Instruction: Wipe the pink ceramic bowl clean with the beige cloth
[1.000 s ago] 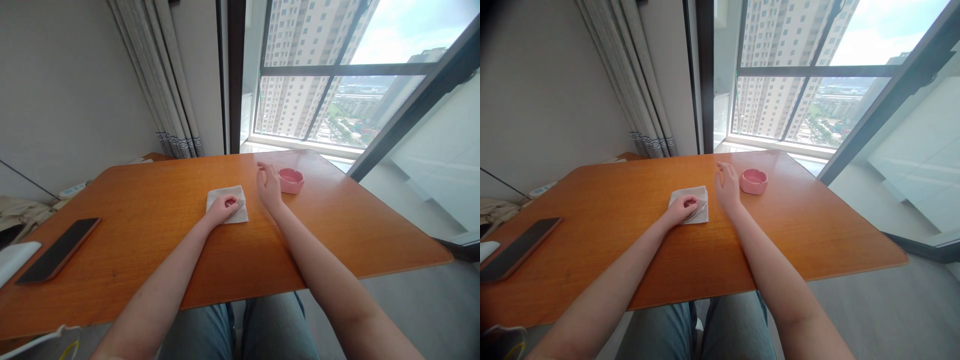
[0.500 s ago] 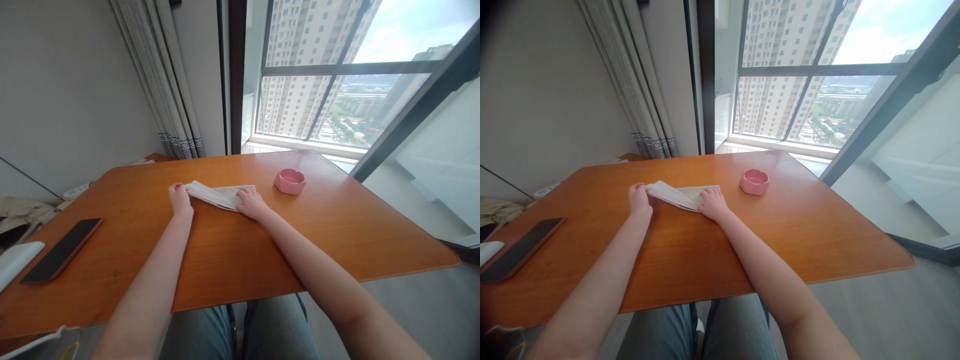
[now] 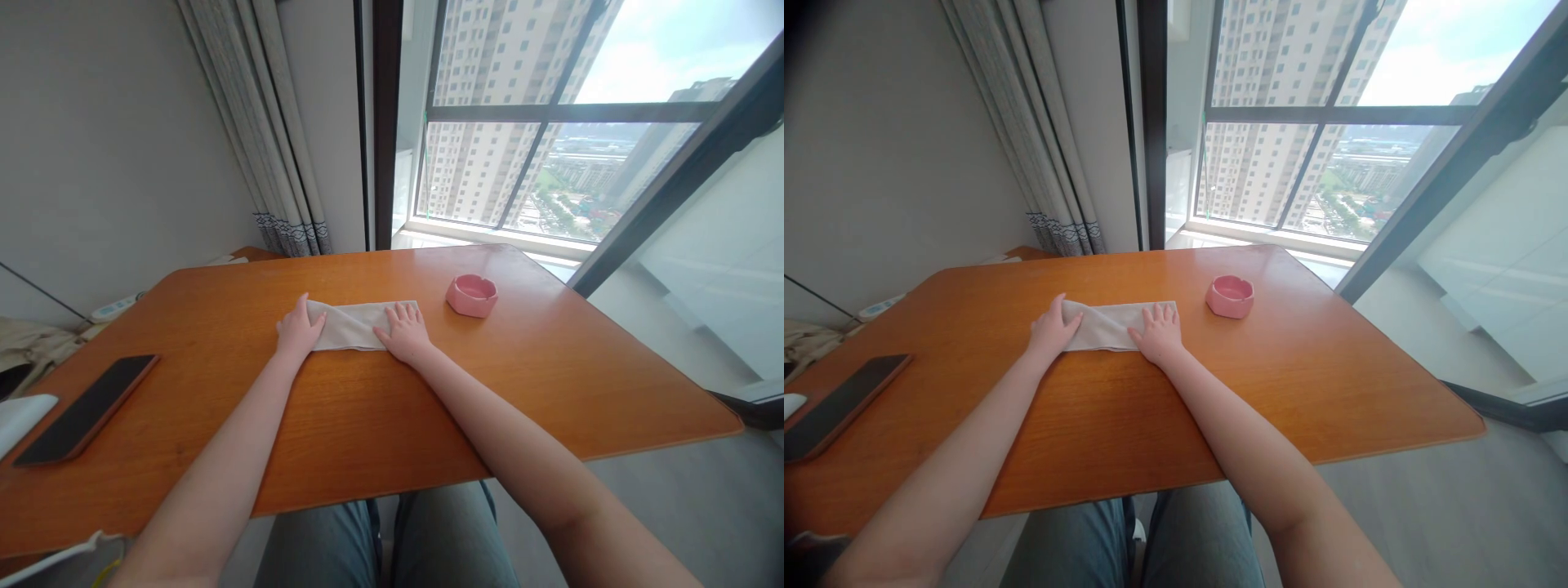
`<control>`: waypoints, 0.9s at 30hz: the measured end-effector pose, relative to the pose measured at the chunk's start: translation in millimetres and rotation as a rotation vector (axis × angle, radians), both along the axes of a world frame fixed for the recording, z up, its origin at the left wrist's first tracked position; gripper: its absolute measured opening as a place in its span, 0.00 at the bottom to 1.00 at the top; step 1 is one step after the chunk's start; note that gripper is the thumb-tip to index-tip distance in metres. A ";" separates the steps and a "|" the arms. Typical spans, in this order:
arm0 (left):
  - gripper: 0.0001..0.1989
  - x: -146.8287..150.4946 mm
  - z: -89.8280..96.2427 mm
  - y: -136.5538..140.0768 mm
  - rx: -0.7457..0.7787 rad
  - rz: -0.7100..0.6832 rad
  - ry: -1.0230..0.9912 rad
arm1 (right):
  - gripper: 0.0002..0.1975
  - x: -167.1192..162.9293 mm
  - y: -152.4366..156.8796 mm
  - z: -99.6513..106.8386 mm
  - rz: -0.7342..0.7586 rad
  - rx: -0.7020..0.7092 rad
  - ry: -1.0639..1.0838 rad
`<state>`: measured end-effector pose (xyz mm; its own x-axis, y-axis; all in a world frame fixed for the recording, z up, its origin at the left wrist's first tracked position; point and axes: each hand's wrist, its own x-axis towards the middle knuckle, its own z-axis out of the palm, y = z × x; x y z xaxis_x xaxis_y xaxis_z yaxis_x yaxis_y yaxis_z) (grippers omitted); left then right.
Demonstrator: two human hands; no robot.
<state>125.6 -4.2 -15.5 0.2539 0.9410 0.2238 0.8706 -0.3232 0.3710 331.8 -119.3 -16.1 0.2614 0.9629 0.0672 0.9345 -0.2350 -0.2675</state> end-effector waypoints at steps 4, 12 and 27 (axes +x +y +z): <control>0.30 -5.3 6.3 -0.4 -0.080 0.020 0.070 | 0.38 -0.6 1.8 -3.2 -0.095 -0.119 0.007; 0.30 -7.8 14.2 -6.0 -0.126 0.050 0.110 | 0.39 2.6 -1.7 -0.8 -0.097 -0.050 -0.009; 0.28 15.1 -8.2 -7.5 -0.097 -0.395 0.175 | 0.40 8.8 1.9 -1.8 -0.075 -0.134 -0.013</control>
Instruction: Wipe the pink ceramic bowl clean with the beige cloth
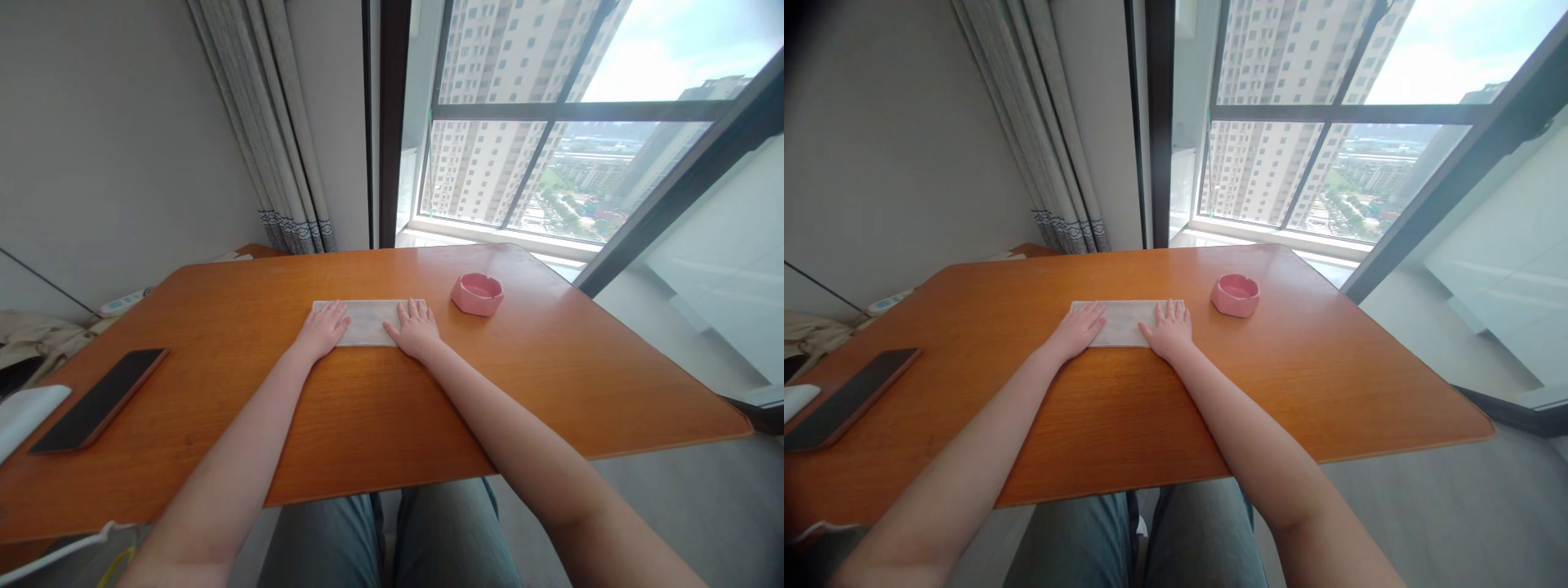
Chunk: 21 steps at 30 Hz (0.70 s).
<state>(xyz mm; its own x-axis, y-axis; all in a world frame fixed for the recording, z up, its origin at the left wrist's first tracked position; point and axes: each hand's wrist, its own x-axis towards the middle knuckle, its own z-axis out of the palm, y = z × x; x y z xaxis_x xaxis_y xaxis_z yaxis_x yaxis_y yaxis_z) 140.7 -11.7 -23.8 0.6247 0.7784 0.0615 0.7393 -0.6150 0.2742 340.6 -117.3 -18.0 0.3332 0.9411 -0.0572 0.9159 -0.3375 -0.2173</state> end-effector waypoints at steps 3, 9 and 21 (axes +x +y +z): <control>0.28 -7.4 4.2 1.9 0.075 0.220 0.026 | 0.40 -0.1 0.6 -0.7 -0.005 -0.009 -0.006; 0.26 -23.1 26.8 0.1 0.054 0.525 0.192 | 0.39 -0.4 0.5 -2.5 -0.007 0.008 -0.014; 0.15 -39.6 25.1 14.4 -0.015 0.523 -0.081 | 0.26 4.4 1.4 4.9 0.111 0.103 0.082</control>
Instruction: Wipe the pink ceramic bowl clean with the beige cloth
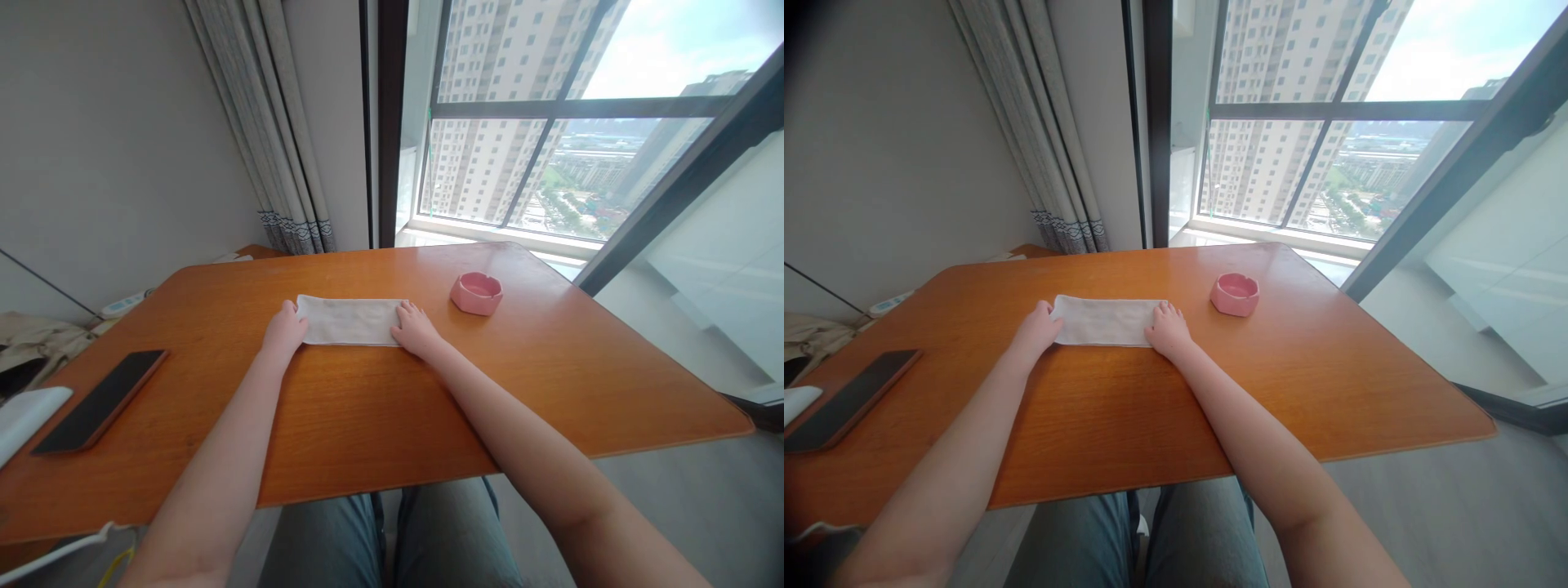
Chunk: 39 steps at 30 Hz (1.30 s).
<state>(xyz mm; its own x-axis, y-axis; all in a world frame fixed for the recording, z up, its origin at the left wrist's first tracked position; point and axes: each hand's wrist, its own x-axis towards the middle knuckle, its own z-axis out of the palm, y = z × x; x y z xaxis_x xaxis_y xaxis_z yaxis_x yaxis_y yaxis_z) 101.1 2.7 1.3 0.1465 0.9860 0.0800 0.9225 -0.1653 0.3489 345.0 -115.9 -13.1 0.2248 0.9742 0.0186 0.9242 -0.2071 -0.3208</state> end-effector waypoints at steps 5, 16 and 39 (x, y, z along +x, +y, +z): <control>0.16 13.4 4.9 -11.8 0.157 -0.016 -0.394 | 0.29 -4.9 -1.8 -1.9 0.046 0.028 -0.006; 0.06 89.9 -11.6 -74.8 0.243 -0.583 -0.519 | 0.19 -20.2 1.3 -3.0 0.238 0.221 0.139; 0.10 53.6 -22.8 -30.1 0.125 -0.426 -0.478 | 0.24 -33.8 -12.9 11.4 0.399 0.220 0.085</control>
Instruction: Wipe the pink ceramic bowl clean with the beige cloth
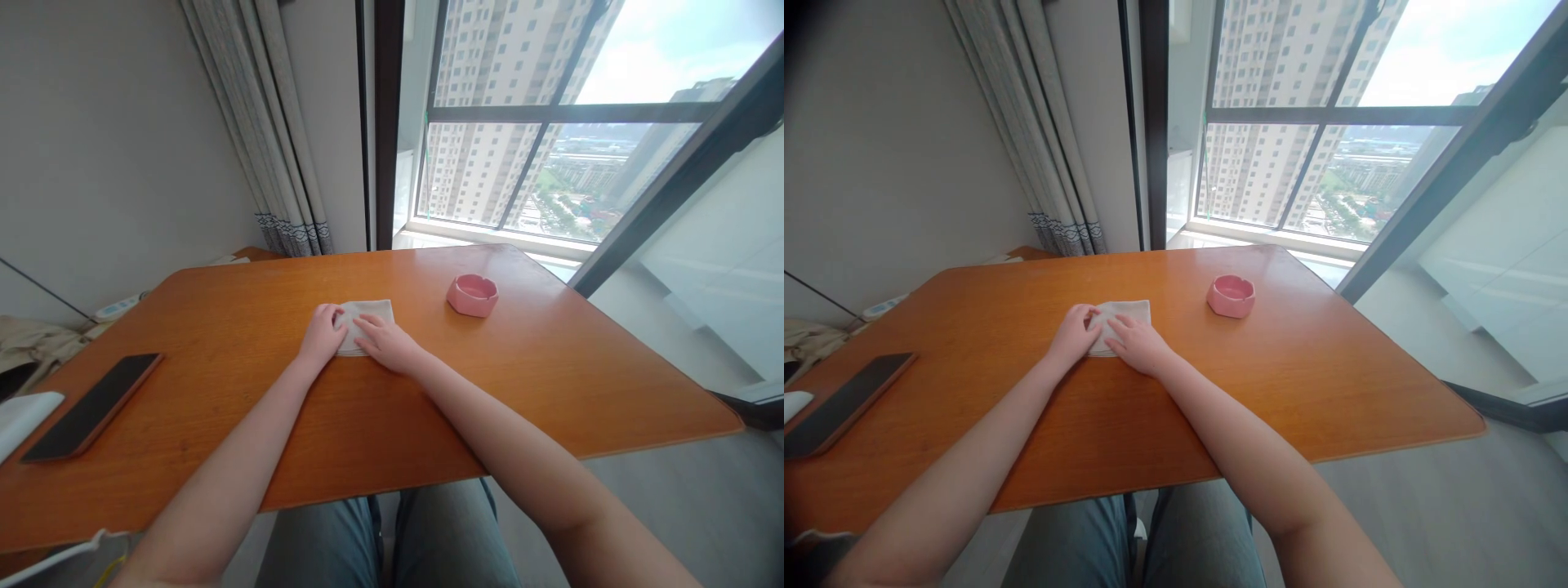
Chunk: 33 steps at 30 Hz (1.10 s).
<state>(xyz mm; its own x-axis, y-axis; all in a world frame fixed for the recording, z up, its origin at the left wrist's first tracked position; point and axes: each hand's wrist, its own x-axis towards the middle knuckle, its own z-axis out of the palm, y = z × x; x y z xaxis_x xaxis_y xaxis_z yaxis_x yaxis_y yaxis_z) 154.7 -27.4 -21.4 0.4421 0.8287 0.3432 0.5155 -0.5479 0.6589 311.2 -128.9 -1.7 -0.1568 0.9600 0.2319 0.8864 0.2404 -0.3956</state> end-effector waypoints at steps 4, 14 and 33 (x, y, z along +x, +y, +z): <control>0.13 12.3 -3.4 -12.1 -0.216 -0.249 -0.227 | 0.23 -11.6 -11.4 9.7 -0.221 -0.114 -0.144; 0.09 13.4 -5.8 -11.3 -0.190 -0.246 -0.137 | 0.16 58.3 -98.2 11.2 -0.503 -0.275 -0.269; 0.10 16.2 2.8 -20.3 -0.068 -0.404 0.150 | 0.31 6.6 -1.0 6.0 -0.137 -0.096 0.351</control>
